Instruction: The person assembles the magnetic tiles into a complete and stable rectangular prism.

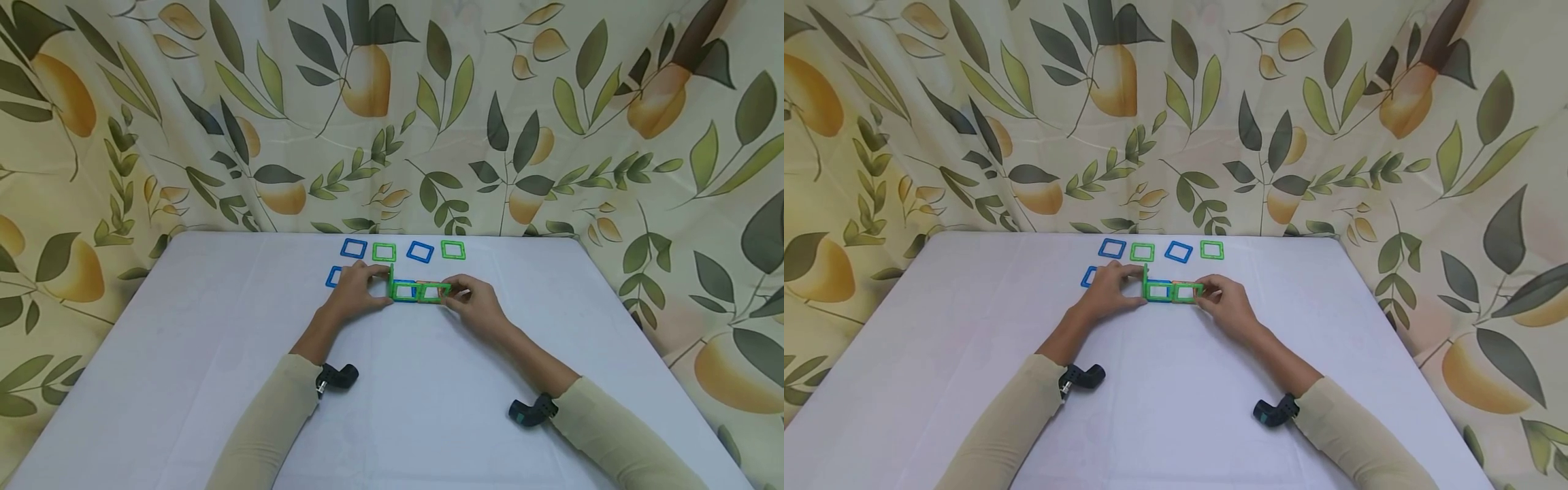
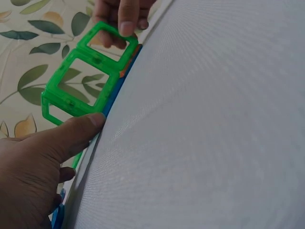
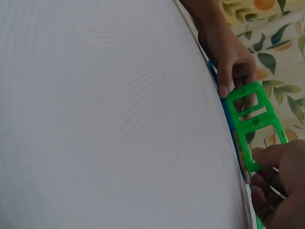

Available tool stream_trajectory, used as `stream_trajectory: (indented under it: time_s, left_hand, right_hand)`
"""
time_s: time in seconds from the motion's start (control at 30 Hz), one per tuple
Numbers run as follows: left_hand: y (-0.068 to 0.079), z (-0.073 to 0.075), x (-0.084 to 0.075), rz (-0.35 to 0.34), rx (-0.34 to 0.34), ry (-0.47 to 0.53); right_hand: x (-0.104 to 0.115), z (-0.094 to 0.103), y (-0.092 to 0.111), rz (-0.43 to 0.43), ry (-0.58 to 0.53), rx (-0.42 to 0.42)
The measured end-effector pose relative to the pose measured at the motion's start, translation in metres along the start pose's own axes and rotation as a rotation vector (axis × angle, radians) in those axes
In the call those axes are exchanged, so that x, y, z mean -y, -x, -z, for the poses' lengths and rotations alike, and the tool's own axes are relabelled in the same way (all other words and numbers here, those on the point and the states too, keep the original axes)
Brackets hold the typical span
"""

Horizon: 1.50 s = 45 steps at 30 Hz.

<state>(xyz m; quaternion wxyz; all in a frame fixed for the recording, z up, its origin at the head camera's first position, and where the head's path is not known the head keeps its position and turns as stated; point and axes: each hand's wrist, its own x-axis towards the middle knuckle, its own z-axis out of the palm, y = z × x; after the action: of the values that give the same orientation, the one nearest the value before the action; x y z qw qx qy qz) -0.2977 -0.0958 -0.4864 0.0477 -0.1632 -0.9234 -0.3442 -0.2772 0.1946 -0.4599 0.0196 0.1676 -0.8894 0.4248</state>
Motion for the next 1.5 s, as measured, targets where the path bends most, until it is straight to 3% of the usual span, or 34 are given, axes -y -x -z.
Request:
stream_trajectory:
  time_s: [0.27,0.5,0.93,1.2,1.5]
  left_hand:
    - [-0.001,0.000,-0.002,0.000,0.021,-0.012]
    - [0.000,0.001,-0.004,-0.021,0.010,-0.014]
    - [0.001,0.003,-0.005,-0.054,-0.025,-0.009]
    - [0.000,0.003,-0.005,-0.043,-0.018,-0.011]
    - [0.002,0.004,-0.008,-0.025,-0.033,-0.012]
  right_hand:
    - [-0.003,-0.003,0.005,0.011,0.004,0.108]
    - [0.000,-0.009,0.008,0.023,0.029,0.142]
    - [0.031,-0.027,0.023,0.086,0.052,0.289]
    - [0.046,-0.038,0.033,0.115,0.025,0.333]
    - [0.047,-0.043,0.036,0.188,0.040,0.343]
